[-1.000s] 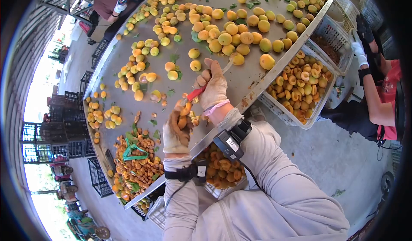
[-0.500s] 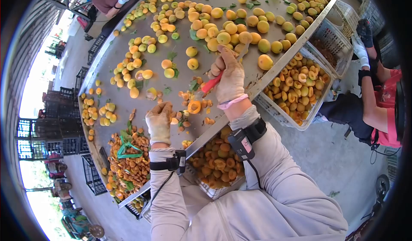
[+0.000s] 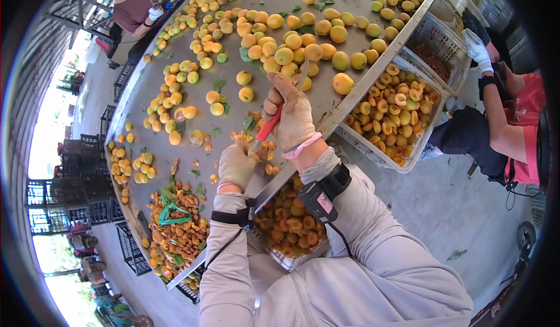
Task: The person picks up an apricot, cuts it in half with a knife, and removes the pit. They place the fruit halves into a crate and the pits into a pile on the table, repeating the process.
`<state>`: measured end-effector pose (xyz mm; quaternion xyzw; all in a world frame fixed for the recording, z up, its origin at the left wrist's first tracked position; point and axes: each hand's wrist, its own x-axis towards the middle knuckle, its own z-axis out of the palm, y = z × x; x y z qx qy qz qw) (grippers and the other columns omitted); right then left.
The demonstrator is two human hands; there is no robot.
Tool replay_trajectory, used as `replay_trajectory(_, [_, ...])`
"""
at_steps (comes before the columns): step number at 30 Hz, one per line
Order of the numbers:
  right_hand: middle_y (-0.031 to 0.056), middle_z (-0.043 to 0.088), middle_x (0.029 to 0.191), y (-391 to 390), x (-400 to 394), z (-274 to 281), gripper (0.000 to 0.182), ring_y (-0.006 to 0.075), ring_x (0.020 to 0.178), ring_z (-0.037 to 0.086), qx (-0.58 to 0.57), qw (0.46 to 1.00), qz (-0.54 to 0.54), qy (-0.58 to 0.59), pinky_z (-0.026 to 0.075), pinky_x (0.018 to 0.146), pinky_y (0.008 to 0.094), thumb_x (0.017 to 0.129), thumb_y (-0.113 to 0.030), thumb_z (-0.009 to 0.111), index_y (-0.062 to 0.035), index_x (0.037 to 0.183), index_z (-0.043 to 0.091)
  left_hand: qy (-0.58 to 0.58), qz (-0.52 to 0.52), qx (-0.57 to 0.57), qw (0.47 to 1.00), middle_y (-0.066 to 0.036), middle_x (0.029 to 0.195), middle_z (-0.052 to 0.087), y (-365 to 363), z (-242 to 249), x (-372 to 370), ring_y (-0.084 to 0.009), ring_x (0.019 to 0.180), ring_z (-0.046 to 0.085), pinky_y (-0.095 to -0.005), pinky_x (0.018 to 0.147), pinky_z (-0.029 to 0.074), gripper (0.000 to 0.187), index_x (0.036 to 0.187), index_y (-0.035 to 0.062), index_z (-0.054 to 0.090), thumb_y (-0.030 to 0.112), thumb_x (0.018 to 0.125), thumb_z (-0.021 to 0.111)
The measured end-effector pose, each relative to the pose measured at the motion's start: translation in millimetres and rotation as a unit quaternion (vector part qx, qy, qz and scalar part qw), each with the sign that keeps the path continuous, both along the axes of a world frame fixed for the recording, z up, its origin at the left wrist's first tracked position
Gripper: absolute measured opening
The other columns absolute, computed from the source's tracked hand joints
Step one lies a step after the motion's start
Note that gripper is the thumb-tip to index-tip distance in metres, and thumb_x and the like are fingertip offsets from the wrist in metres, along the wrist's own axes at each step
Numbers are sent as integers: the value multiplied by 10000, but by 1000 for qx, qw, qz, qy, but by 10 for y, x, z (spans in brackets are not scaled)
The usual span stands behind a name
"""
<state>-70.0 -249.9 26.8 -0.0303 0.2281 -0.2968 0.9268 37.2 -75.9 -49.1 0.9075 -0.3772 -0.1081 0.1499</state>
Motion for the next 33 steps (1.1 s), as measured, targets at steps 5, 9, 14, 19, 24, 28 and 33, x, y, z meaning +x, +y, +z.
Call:
replay_trajectory(5, [-71,317,606,-14,-139,77,134,72,496,315,-5,1000,-3,3,267,476,227,901,-230,629,-128,973,581,338,214,-238,885,-89,732,632,337,418,121,-133,619,604,-270,543,502,177,928,28,663,117,775,651])
replay_trajectory(9, [-70,321,607,-6,-122,60,130,71,499,318,-8,1000,4,-16,266,474,225,903,-224,626,-127,978,582,-178,189,-154,953,-81,832,634,501,417,211,-170,605,619,-299,558,516,335,1087,31,635,89,762,691])
replay_trajectory(14, [-67,321,605,31,-102,33,129,72,497,319,-6,999,16,-27,274,475,224,901,-216,625,-125,982,582,-153,62,14,986,-152,992,664,151,470,-12,-235,654,685,-322,562,544,425,1162,41,621,148,763,724])
replay_trajectory(19, [-53,378,586,2,-103,-19,103,85,482,377,-19,998,22,-48,324,465,264,888,-210,623,-139,954,590,89,47,178,979,-114,845,685,-285,384,-132,-227,600,667,-340,615,537,348,1143,114,652,251,824,681])
replay_trajectory(24, [-18,521,633,43,-148,134,132,104,545,501,-311,937,116,104,412,508,267,883,-215,635,-87,911,619,313,168,-103,929,-103,765,649,-104,600,-176,-159,566,623,-271,489,517,277,1064,4,646,154,830,653])
replay_trajectory(28, [73,644,718,298,-10,-154,128,191,651,632,-682,698,85,201,492,594,333,866,-215,635,-90,892,640,514,227,-305,769,-65,806,636,112,864,-271,-128,697,638,-214,517,463,185,953,-30,645,126,869,595])
replay_trajectory(33, [124,677,811,520,-82,50,136,307,785,657,-795,495,212,279,516,687,402,848,-221,631,-107,919,653,429,178,-255,848,-41,666,588,133,1095,-399,-82,461,496,-197,449,371,181,959,-25,635,118,905,538])
